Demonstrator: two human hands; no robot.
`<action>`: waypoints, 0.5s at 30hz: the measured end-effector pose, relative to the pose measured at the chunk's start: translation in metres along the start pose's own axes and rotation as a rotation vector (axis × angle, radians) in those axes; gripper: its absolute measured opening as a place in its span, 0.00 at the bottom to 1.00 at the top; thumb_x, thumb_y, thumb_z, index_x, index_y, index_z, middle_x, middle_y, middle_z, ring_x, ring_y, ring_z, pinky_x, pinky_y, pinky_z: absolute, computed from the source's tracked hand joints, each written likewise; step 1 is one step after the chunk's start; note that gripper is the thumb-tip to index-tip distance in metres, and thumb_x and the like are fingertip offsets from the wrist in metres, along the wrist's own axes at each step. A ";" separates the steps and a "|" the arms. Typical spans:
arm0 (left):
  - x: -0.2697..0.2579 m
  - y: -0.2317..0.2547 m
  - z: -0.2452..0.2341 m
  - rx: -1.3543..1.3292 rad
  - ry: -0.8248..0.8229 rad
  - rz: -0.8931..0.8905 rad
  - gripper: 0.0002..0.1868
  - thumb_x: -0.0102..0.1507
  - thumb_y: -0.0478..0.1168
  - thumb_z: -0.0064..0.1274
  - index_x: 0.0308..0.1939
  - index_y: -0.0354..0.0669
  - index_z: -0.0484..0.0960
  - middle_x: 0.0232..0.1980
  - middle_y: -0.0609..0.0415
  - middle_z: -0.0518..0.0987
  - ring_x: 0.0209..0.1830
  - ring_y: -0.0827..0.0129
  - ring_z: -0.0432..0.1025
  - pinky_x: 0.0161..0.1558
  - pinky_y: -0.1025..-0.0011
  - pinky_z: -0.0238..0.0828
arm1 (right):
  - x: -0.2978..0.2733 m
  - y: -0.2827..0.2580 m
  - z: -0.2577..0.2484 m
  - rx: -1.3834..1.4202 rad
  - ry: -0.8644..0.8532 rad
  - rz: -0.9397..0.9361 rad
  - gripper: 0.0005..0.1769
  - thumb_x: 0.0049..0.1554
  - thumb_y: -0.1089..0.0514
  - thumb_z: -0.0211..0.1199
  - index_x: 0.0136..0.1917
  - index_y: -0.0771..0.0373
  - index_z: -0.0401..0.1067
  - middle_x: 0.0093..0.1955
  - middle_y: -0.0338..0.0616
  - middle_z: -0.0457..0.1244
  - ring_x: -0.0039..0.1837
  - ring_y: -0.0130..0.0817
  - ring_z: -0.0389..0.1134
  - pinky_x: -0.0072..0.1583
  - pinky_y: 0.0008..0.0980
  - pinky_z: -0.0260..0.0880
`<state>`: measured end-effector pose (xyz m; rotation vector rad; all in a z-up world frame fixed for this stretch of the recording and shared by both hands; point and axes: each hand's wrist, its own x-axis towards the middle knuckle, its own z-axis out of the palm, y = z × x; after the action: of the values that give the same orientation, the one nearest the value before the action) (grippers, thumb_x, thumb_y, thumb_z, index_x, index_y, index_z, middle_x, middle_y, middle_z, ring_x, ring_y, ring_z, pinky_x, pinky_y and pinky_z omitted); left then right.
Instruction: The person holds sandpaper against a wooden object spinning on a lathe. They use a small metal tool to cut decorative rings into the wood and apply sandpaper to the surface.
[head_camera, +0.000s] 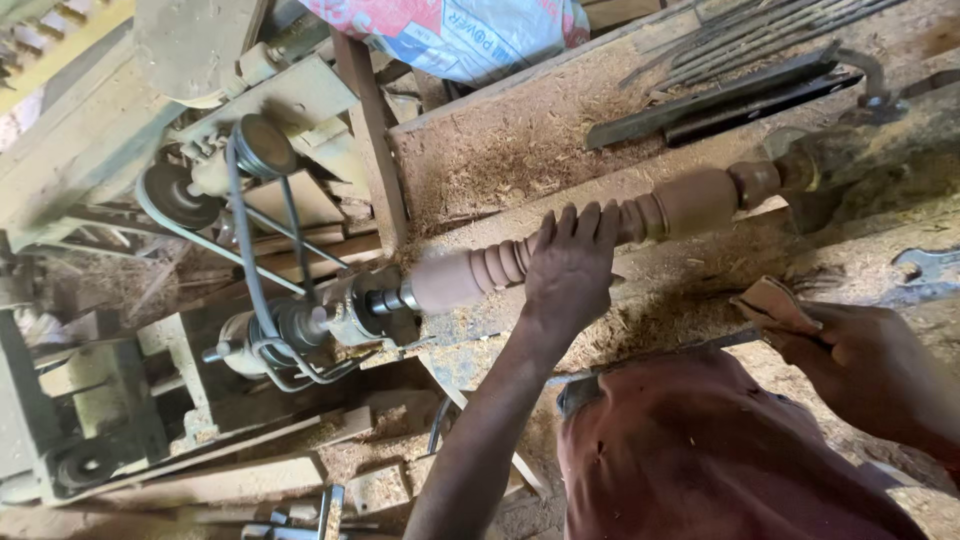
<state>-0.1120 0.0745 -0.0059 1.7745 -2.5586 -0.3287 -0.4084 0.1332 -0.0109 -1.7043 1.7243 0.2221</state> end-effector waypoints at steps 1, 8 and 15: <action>0.000 0.003 0.002 -0.006 -0.013 -0.014 0.46 0.57 0.42 0.66 0.74 0.32 0.59 0.68 0.37 0.69 0.71 0.41 0.63 0.75 0.47 0.55 | 0.000 0.002 0.002 0.025 -0.021 -0.008 0.20 0.61 0.46 0.66 0.61 0.58 0.80 0.37 0.53 0.74 0.34 0.41 0.72 0.40 0.42 0.74; 0.004 0.014 0.014 0.065 0.010 -0.060 0.42 0.62 0.44 0.56 0.75 0.30 0.56 0.74 0.34 0.63 0.75 0.40 0.58 0.77 0.48 0.47 | 0.009 0.004 0.000 0.143 0.001 -0.234 0.18 0.54 0.48 0.69 0.53 0.60 0.80 0.36 0.57 0.72 0.35 0.52 0.74 0.41 0.49 0.73; -0.009 0.006 0.027 0.070 0.087 -0.096 0.35 0.65 0.41 0.50 0.73 0.28 0.60 0.72 0.30 0.66 0.73 0.38 0.62 0.76 0.47 0.52 | 0.023 0.006 0.000 0.102 -0.106 -0.359 0.19 0.52 0.50 0.69 0.56 0.55 0.77 0.37 0.54 0.72 0.40 0.54 0.74 0.45 0.48 0.74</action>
<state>-0.1180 0.0893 -0.0298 1.8940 -2.4607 -0.1609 -0.4120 0.1158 -0.0262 -1.8545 1.3036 0.0586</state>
